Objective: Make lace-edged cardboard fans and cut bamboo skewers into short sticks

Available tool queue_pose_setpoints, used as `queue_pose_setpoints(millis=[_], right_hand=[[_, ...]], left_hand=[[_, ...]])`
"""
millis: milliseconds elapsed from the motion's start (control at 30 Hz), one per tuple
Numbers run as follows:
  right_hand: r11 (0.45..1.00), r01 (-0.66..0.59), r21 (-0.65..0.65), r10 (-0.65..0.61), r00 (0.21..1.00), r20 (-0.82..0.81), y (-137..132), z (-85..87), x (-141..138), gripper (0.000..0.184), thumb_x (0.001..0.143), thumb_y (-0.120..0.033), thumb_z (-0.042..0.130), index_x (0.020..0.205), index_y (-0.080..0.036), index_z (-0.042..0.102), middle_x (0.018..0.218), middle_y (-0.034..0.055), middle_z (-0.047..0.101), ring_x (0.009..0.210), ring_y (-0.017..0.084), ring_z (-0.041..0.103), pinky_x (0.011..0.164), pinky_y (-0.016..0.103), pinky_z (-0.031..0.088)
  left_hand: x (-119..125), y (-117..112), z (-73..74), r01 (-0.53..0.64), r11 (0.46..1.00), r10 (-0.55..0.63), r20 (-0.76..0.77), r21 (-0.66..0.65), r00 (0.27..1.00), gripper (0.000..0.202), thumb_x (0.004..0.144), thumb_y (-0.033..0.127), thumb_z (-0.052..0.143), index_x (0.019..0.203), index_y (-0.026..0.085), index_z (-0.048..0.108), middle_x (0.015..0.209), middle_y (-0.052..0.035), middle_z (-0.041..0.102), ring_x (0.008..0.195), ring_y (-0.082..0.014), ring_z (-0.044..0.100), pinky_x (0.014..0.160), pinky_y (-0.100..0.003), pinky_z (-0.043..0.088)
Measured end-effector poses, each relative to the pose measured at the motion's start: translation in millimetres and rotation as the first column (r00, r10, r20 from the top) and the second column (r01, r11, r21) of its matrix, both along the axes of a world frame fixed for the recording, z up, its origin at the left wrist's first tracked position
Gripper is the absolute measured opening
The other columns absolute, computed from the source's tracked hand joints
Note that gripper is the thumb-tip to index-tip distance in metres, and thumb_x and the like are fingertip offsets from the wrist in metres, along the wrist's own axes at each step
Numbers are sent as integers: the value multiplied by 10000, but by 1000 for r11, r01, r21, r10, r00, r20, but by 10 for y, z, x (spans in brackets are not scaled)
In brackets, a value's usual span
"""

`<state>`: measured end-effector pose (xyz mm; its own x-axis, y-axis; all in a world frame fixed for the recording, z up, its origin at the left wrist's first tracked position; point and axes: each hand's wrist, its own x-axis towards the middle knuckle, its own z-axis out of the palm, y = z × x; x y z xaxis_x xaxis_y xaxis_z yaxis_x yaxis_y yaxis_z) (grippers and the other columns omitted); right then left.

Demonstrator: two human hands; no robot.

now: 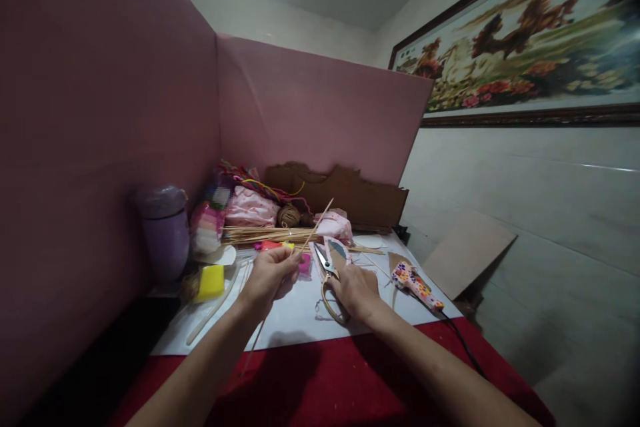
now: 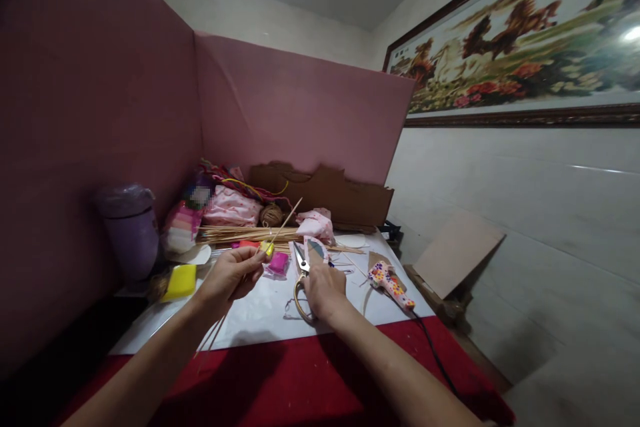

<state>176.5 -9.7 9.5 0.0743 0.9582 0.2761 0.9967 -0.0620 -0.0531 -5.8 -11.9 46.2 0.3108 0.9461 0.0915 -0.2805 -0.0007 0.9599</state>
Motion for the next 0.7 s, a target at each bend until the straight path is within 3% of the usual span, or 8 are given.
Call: queue_pose_setpoints(millis=[67,100,200,233,300,467,567,700], right_hand=[[982,-86,169,82,996,28,-65,117,-53,264,844,-347,485,838,-157,668,782,105,662,713,216,613,616,290,386],[946,-155,285,149,988,42,-103,189,-74,258,864,-328,463,863,-161,661,804,97,653,729,205,602,636,290,390],[718,-399,570,383,911,154,-199,409,-113,234,885,-292,448,935,-172,642,963,96,624,910,214,550,815,332,386],[647,-475,596,448,870,207,-218,470,-118,219,880,-280,462,969,-177,633,1021,92,612,993,226,517,893,360,354],[559,-583,590,534,797,282,-234,554,-116,196,871,-249,483,993,-184,621,1051,72,606,1078,229,465,988,400,283],[508,-615,604,554,769,317,-214,612,-76,152,863,-264,509,891,-183,635,962,61,615,1028,214,473,980,402,290],[494,-699,517,595,705,386,-176,623,-59,169,881,-259,492,926,-197,643,913,46,635,957,193,503,959,396,286],[504,-754,422,629,655,419,-121,619,-30,213,907,-259,457,939,-194,657,736,28,617,750,152,507,745,311,336]], left_hand=[[30,-26,3,-39,998,44,-81,58,996,325,666,430,644,611,157,478,406,69,418,300,-16,229,315,-157,109],[43,-38,1,-70,992,85,-134,108,987,327,687,431,622,590,157,472,410,64,418,315,-22,248,326,-160,129],[62,-65,-17,-157,925,262,-281,345,923,339,751,401,559,537,156,464,437,42,432,386,-47,323,385,-176,217],[58,-72,-23,-176,885,329,-311,432,892,340,770,384,538,530,156,463,451,38,432,417,-56,345,413,-182,242],[40,-80,-31,-198,795,454,-346,573,821,335,799,351,506,529,158,461,471,39,412,461,-68,361,459,-194,261],[9,-86,-44,-75,643,602,-442,762,666,308,827,301,472,555,159,482,485,41,415,467,-71,351,502,-214,253],[24,-80,-69,-3,576,673,-472,817,570,277,836,290,463,596,160,513,512,23,492,477,-80,392,523,-222,261],[35,-62,-109,53,525,738,-485,849,469,256,848,287,444,651,162,549,554,-11,563,500,-100,450,538,-230,275]])
